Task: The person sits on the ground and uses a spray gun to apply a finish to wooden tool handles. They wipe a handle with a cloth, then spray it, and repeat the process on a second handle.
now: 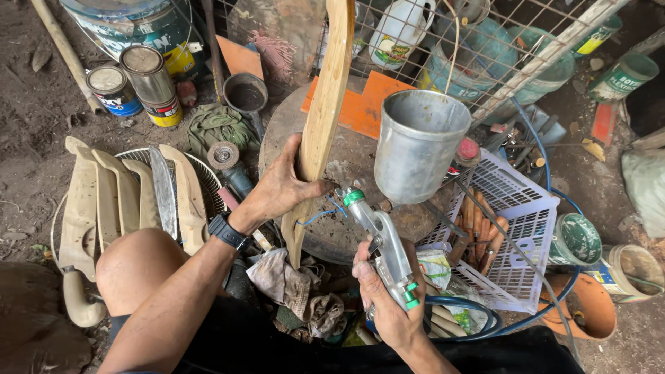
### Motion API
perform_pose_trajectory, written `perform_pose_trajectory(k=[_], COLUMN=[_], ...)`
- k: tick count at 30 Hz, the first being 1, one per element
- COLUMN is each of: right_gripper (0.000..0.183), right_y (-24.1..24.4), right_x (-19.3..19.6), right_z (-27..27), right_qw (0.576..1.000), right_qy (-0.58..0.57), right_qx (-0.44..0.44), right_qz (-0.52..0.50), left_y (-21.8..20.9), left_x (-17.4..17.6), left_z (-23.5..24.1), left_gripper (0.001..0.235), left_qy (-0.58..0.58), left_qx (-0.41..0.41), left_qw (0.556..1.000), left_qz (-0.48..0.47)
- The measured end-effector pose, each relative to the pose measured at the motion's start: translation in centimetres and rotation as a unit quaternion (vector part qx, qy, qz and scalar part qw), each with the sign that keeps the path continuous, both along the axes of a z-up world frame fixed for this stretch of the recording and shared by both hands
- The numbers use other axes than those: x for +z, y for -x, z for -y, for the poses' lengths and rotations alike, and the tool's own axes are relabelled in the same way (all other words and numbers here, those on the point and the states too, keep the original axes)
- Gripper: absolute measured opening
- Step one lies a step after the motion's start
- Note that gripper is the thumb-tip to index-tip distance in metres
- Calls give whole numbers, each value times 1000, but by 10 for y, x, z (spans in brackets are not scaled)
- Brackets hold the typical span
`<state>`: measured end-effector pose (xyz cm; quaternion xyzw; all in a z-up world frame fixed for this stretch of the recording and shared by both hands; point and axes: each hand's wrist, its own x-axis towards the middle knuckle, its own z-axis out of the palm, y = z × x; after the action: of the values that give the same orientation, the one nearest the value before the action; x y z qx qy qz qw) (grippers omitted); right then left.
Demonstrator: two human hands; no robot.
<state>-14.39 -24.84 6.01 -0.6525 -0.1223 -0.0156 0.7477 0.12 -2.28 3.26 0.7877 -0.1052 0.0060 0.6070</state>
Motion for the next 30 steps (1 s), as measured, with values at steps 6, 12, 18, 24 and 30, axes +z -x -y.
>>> perform_pose_trajectory(k=[6, 12, 18, 24, 30], right_gripper=[33, 34, 38, 40, 37], right_y=[-3, -7, -10, -13, -17], right_x=[8, 17, 29, 40, 47], right_z=[3, 8, 15, 9, 14], right_qw=[999, 998, 995, 996, 997], right_qy=[-15, -41, -91, -57, -56], right_qx=[-29, -39, -38, -53, -37], right_qz=[-43, -33, -33, 36, 48], left_y=[0, 4, 9, 10, 15], left_x=[-3, -2, -1, -14, -25], left_z=[-2, 0, 0, 0, 1], left_gripper=[79, 83, 83, 85, 88], left_qy=[31, 32, 10, 2, -40], left_qx=[-29, -43, -43, -49, -60], left_qw=[999, 999, 999, 999, 997], left_qz=[31, 1, -21, -1, -2])
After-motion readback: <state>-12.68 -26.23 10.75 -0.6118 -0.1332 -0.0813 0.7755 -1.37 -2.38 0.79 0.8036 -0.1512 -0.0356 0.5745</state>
